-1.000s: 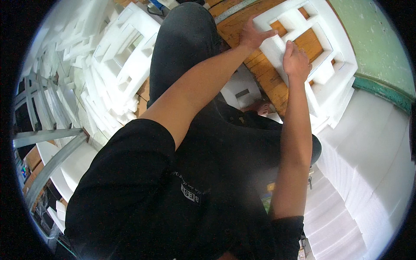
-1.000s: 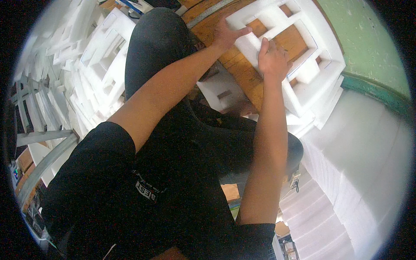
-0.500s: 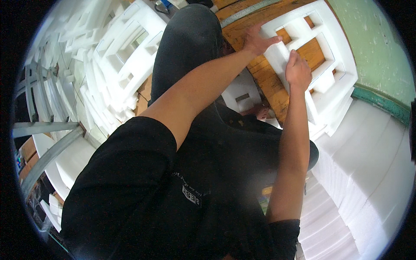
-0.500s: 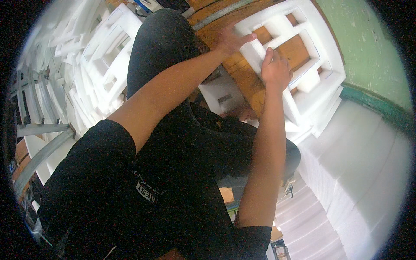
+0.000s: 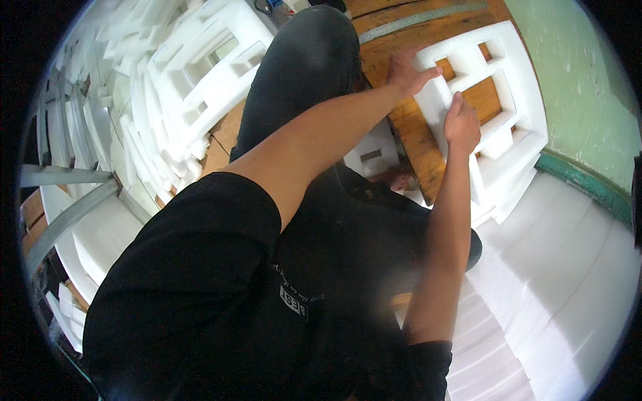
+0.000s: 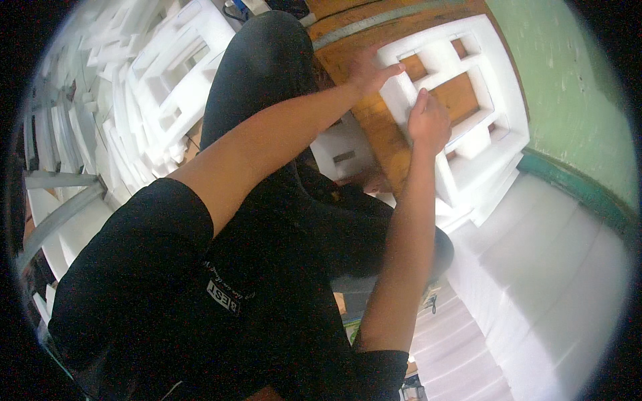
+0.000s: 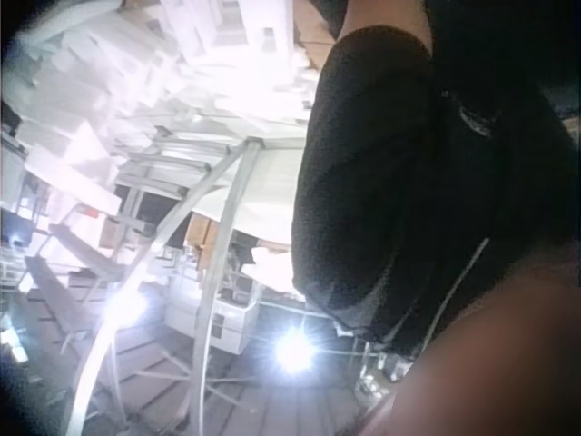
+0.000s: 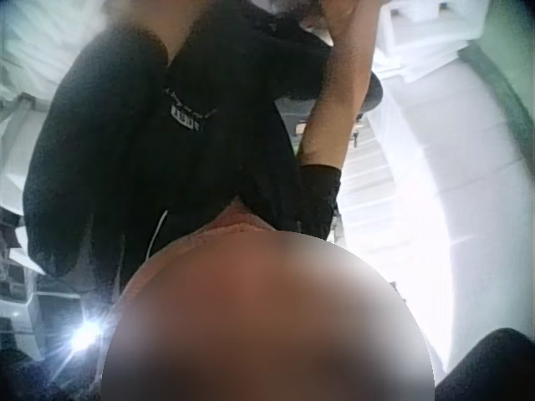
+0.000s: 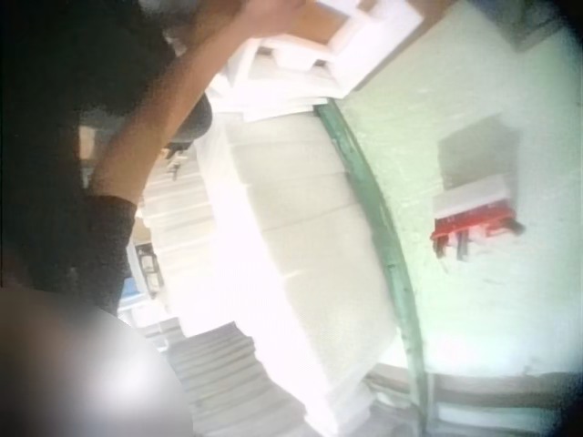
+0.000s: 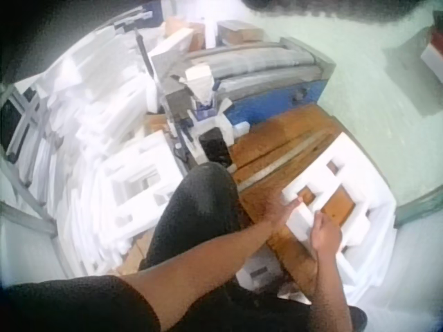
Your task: The person assembles white styrofoam pieces into a structured frame on a wooden board. They pick up individual pieces, align them, and press them together to form a larger unit.
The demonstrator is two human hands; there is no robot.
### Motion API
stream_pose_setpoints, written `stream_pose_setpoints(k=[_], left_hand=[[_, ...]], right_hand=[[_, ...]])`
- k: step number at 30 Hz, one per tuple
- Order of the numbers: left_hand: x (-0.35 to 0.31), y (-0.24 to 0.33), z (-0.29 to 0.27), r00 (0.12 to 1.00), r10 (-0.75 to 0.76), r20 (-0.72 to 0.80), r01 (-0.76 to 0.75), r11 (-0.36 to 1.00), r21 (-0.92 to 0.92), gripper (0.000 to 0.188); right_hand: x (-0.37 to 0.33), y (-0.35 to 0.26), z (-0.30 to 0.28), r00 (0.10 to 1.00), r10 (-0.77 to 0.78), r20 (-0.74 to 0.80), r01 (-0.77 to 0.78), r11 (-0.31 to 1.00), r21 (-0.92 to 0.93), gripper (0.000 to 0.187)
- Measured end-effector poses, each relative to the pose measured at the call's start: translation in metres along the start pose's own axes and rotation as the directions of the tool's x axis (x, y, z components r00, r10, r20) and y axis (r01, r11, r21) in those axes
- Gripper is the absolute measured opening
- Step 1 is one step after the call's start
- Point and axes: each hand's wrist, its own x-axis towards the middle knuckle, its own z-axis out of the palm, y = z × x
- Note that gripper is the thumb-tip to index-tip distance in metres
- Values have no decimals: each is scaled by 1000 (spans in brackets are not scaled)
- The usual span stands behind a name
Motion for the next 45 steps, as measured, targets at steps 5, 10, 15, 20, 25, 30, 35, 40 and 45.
stream_pose_setpoints(k=[5,10,15,20,25,30,35,40,45], left_hand=[[-1,3,3,999,-36,20,36,999,37,89],[1,-3,4,998,-36,51,32,996,79,88],[7,-13,6,999,7,46,-7,1000,9,88],[1,-5,4,998,61,1,-60,980,191,91],[0,-4,4,999,32,13,-33,986,162,92],[13,-27,14,998,56,-6,-55,990,129,91],[10,-26,12,998,53,-29,-49,990,130,91],[7,-19,-2,996,62,58,-67,994,85,93],[2,-12,-5,998,49,31,-53,990,128,90]], right_hand=[[0,4,-1,1000,14,-2,-14,1000,4,60],[1,5,1,999,33,36,-33,999,-19,61],[3,-1,-6,998,10,63,-10,1000,2,62],[1,0,-6,997,36,73,-34,999,-31,62],[-3,0,-6,999,31,37,-31,999,-10,61],[0,-7,-12,997,41,65,-40,999,-19,58],[-2,-4,-7,999,39,23,-40,999,17,58],[-4,-4,-9,999,36,13,-36,999,23,59],[-1,-3,-7,997,66,37,-67,998,22,61]])
